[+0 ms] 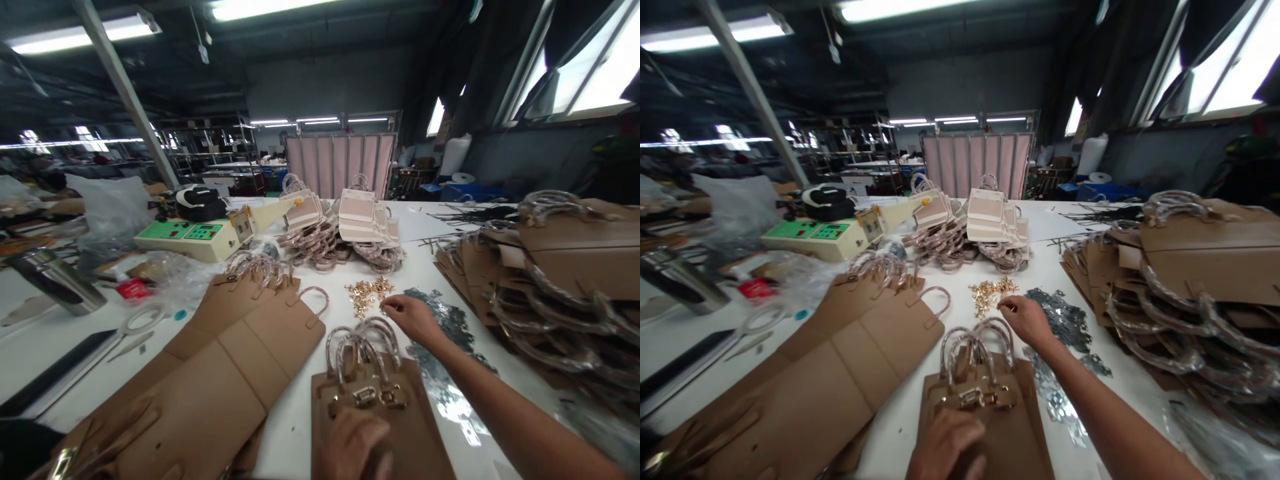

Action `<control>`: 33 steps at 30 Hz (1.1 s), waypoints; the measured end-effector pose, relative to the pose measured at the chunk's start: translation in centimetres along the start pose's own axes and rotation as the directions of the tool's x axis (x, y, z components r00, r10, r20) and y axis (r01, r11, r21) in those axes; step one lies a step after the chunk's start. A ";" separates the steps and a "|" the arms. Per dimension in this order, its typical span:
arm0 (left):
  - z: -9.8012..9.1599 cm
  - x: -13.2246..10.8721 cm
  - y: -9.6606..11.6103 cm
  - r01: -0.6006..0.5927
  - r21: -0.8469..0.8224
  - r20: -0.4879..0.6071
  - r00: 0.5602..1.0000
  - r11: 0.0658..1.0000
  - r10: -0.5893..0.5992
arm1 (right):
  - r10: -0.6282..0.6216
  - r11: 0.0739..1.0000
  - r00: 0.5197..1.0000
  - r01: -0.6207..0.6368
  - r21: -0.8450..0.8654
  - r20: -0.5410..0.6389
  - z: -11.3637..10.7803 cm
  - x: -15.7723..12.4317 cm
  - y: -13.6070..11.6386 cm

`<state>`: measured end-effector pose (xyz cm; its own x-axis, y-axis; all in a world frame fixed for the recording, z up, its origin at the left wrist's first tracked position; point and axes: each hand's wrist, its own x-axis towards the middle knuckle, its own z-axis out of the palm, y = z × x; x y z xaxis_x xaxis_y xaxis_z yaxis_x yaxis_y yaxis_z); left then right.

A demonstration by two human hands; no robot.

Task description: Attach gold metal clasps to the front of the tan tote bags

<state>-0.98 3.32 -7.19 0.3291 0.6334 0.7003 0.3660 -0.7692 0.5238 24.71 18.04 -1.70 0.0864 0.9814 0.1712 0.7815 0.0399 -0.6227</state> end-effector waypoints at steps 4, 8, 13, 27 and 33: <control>-2.7 3.3 2.0 0.309 -0.124 0.019 0.951 0.943 -0.309 | -0.042 0.891 0.978 -0.056 0.450 0.205 -3.0 -8.8 -4.1; -3.6 4.9 4.3 0.411 -0.235 0.269 0.898 0.881 -0.348 | -0.112 0.707 0.930 -0.172 0.686 0.349 -4.2 -15.8 -6.7; -3.4 3.8 6.6 0.433 -0.298 0.336 0.882 0.851 -0.331 | -0.113 0.609 0.936 -0.198 0.768 0.332 -4.0 -19.5 -7.0; -4.2 1.8 8.1 0.650 -0.307 0.359 0.756 0.695 -0.548 | -0.040 0.776 0.999 0.020 0.630 0.017 -2.3 -25.0 -7.5; -4.8 1.5 8.5 0.649 -0.300 0.447 0.743 0.699 -0.498 | -0.177 0.711 0.972 0.016 0.703 0.157 -3.1 -25.5 -6.7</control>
<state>-1.54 -2.64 0.60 0.4509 0.8915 0.0427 0.2085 -0.1517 0.9662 19.17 -7.81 0.52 -0.1513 0.9759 0.1570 0.1226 0.1762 -0.9767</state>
